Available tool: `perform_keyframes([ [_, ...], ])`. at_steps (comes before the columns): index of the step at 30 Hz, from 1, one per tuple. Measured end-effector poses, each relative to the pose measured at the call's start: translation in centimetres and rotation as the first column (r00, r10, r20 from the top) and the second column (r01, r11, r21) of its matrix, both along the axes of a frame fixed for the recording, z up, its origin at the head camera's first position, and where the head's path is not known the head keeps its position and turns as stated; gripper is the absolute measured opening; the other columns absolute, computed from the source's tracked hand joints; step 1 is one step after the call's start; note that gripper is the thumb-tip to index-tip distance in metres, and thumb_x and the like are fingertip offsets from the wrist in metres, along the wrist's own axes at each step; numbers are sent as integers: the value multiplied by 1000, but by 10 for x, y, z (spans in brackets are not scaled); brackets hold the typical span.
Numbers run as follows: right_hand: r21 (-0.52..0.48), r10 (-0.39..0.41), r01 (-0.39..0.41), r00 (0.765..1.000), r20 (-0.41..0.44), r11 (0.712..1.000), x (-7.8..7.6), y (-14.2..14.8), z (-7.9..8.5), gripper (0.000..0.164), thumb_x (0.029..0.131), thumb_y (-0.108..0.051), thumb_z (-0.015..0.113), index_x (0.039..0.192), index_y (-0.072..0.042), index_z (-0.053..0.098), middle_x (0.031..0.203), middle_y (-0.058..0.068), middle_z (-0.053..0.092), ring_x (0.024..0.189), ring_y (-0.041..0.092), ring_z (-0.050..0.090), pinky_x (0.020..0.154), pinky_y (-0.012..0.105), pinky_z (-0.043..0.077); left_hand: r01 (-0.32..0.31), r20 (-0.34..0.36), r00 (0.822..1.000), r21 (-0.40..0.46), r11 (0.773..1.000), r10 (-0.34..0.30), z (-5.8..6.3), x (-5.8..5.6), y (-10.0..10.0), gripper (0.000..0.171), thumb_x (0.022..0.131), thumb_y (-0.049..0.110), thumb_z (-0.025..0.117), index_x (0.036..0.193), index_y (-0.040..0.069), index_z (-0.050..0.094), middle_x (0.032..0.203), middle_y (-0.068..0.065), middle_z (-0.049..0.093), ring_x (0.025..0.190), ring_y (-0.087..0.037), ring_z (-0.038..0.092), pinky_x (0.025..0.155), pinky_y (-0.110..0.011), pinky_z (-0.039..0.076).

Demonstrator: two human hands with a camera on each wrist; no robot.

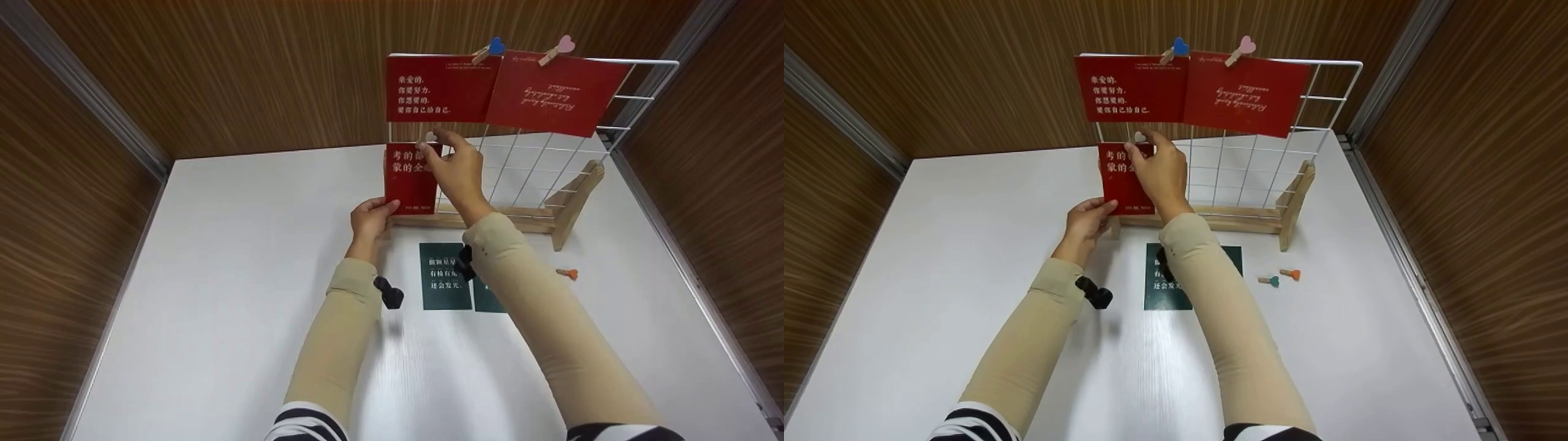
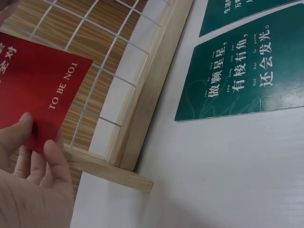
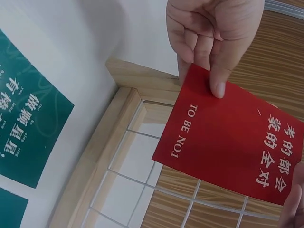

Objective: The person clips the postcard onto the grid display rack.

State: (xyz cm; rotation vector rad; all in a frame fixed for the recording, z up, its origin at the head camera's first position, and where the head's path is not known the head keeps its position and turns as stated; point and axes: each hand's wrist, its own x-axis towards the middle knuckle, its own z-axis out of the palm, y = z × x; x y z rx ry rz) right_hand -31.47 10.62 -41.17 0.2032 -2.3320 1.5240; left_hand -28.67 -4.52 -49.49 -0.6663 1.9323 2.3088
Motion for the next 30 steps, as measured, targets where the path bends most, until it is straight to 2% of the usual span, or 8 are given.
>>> perform_keyframes([
  [4, -50, 19, -19, 1000, 0, 999, 1, 0, -3, 45, 90, -24, 68, 127, -1, 57, 120, 14, 63, 71, 24, 69, 65, 24, 53, 11, 18, 1000, -4, 1000, -11, 1, 1, -1, 33, 80, 17, 79, 105, -1, 66, 94, -8, 68, 90, -22, 63, 67, -25, 50],
  [7, -80, 23, -24, 1000, -7, 997, 2, 1, -5, 45, 91, -24, 67, 128, -2, 57, 121, 13, 63, 71, 26, 69, 64, 24, 53, 13, 30, 999, 17, 1000, -14, 1, 1, -1, 40, 80, 19, 79, 111, -1, 63, 100, -11, 68, 101, -27, 63, 80, -32, 51],
  [12, -131, 18, -25, 998, -56, 991, 5, 4, -8, 42, 91, -23, 66, 128, -5, 58, 120, 10, 63, 69, 29, 69, 64, 23, 52, -11, 40, 999, 67, 998, 8, 1, 3, 1, 51, 77, 20, 81, 118, -2, 58, 107, -15, 67, 106, -29, 62, 91, -41, 47],
  [19, -190, 29, -49, 994, -104, 981, 9, 7, -14, 41, 92, -25, 65, 127, -4, 59, 120, 9, 64, 70, 34, 68, 66, 24, 52, -21, 43, 999, -2, 1000, 21, 0, 7, 4, 64, 73, 29, 84, 123, 1, 54, 107, -13, 67, 103, -27, 63, 90, -44, 46],
  [25, -159, 4, -24, 992, -124, 987, 14, 9, -20, 46, 91, -26, 66, 130, -5, 57, 123, 8, 62, 73, 25, 68, 65, 23, 51, -43, 7, 999, -73, 996, 43, -1, 12, 7, 67, 71, 30, 86, 124, 5, 54, 107, -10, 64, 81, -16, 56, 77, -38, 47],
  [28, -128, -19, -3, 986, -165, 992, 17, 11, -23, 50, 89, -28, 68, 131, -3, 55, 122, 10, 62, 75, 19, 67, 67, 25, 51, -45, -16, 999, -114, 992, 43, -2, 14, 9, 67, 70, 30, 86, 124, 6, 55, 107, -10, 65, 84, -17, 57, 74, -36, 45],
  [30, -113, -25, 4, 982, -185, 994, 19, 12, -25, 53, 89, -28, 69, 132, -3, 53, 122, 11, 61, 78, 17, 66, 67, 25, 50, -41, -26, 999, -154, 987, 38, -4, 16, 10, 67, 69, 30, 87, 123, 6, 55, 108, -10, 64, 93, -19, 59, 78, -34, 46],
])
